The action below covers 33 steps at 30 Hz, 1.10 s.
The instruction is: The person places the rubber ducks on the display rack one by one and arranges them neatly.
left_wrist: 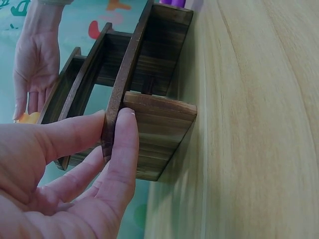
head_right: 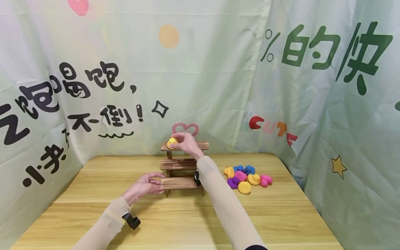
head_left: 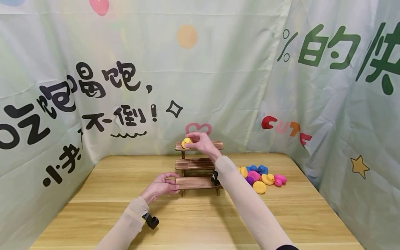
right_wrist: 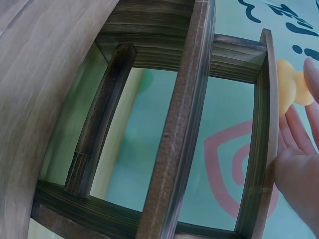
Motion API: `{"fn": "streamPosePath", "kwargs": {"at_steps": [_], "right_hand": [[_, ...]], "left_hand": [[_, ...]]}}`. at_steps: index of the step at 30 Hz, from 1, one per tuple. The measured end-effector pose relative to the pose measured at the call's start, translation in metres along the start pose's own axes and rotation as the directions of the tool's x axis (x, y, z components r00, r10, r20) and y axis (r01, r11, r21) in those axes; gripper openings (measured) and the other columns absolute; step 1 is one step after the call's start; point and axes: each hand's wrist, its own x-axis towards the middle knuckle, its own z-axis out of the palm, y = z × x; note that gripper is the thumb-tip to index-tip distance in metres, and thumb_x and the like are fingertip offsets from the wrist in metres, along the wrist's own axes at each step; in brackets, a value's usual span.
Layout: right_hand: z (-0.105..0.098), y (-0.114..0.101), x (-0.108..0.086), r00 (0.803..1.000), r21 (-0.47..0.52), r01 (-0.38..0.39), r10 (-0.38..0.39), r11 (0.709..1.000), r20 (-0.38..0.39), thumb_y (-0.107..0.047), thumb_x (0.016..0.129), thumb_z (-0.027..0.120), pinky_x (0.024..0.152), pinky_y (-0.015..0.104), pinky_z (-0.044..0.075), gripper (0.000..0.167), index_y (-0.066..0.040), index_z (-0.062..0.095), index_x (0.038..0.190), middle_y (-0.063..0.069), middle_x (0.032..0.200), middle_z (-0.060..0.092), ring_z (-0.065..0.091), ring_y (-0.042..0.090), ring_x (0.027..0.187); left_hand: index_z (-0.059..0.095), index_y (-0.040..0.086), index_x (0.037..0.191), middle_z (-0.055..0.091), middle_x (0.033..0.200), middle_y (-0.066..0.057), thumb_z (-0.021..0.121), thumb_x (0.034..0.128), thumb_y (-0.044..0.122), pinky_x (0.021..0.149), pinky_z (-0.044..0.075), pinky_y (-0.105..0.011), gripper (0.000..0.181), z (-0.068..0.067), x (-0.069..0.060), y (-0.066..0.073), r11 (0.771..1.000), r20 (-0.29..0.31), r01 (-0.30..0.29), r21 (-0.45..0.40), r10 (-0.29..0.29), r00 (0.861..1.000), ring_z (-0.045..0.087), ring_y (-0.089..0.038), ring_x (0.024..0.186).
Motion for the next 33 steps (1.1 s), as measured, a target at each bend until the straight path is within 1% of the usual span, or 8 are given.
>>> {"fn": "streamPosePath", "kwargs": {"at_steps": [6,10,13,16,20,25,30,33], "right_hand": [[-0.001,0.002,-0.001,1.000,-0.013,0.018,-0.018,1.000,0.003,-0.011,0.085,0.076,0.101,0.034,0.054,0.052,-0.001,0.058,0.133,0.013,0.132,0.062,0.058,0.026,0.124],[-0.003,0.003,-0.003,1.000,-0.013,0.014,-0.014,1.000,0.005,-0.014,0.086,0.077,0.108,0.038,0.049,0.056,-0.003,0.056,0.136,0.011,0.136,0.060,0.054,0.025,0.129],[-0.005,0.004,-0.005,1.000,-0.001,0.006,-0.006,1.000,0.005,-0.015,0.086,0.077,0.111,0.040,0.047,0.057,-0.005,0.055,0.137,0.010,0.138,0.059,0.052,0.025,0.131],[-0.008,0.004,-0.006,1.000,0.016,0.005,-0.005,1.000,-0.003,-0.014,0.085,0.077,0.111,0.039,0.046,0.057,-0.005,0.056,0.137,0.010,0.136,0.060,0.053,0.025,0.130],[-0.012,0.005,-0.010,0.999,0.022,0.020,-0.020,1.000,-0.028,-0.009,0.083,0.078,0.108,0.036,0.049,0.052,-0.005,0.060,0.132,0.011,0.131,0.063,0.058,0.025,0.123],[-0.018,0.007,-0.017,0.997,0.015,0.057,-0.056,0.998,-0.049,-0.005,0.083,0.077,0.098,0.034,0.055,0.046,-0.001,0.063,0.126,0.015,0.122,0.067,0.064,0.026,0.112],[-0.024,0.012,-0.028,0.995,0.028,0.068,-0.065,0.997,-0.081,-0.006,0.084,0.076,0.088,0.029,0.059,0.041,0.000,0.064,0.122,0.017,0.118,0.068,0.067,0.018,0.099],[-0.028,0.015,-0.034,0.991,0.034,0.080,-0.076,0.996,-0.107,-0.007,0.085,0.076,0.084,0.029,0.059,0.038,0.001,0.065,0.119,0.019,0.115,0.069,0.067,0.014,0.093]], "left_hand": [[0.043,-0.011,0.135,0.059,0.089,-0.011,0.064,0.0849,-0.012,0.082,0.063,-0.036,0.055,0.000,0.000,0.000,1.000,0.005,0.002,-0.004,-0.002,1.000,0.068,-0.019,0.076],[0.043,-0.011,0.135,0.057,0.087,-0.009,0.064,0.0851,-0.012,0.081,0.063,-0.035,0.054,0.000,0.001,-0.001,1.000,0.009,-0.001,0.000,0.001,1.000,0.068,-0.019,0.075],[0.043,-0.010,0.135,0.057,0.086,-0.008,0.063,0.0859,-0.011,0.081,0.063,-0.034,0.054,0.000,0.001,-0.002,1.000,0.007,0.002,0.004,-0.002,1.000,0.068,-0.019,0.076],[0.042,-0.010,0.136,0.056,0.087,-0.008,0.064,0.0862,-0.011,0.082,0.063,-0.034,0.054,0.000,0.000,-0.002,1.000,0.006,0.006,0.001,-0.006,1.000,0.068,-0.019,0.078],[0.042,-0.009,0.136,0.055,0.089,-0.009,0.064,0.0863,-0.011,0.084,0.062,-0.036,0.054,-0.001,0.000,-0.001,1.000,0.006,0.012,-0.003,-0.012,1.000,0.068,-0.020,0.080],[0.042,-0.010,0.136,0.054,0.088,-0.009,0.064,0.0864,-0.010,0.085,0.062,-0.038,0.054,-0.002,-0.001,0.000,1.000,0.013,0.008,0.003,-0.008,1.000,0.068,-0.021,0.080],[0.043,-0.009,0.135,0.054,0.086,-0.007,0.063,0.0870,-0.010,0.085,0.062,-0.038,0.053,-0.001,0.000,-0.001,1.000,0.011,0.005,0.015,-0.005,1.000,0.068,-0.021,0.080],[0.043,-0.009,0.135,0.054,0.086,-0.007,0.063,0.0874,-0.010,0.086,0.062,-0.039,0.052,-0.001,0.001,-0.001,1.000,0.011,0.002,0.016,-0.002,1.000,0.068,-0.021,0.080]]}}
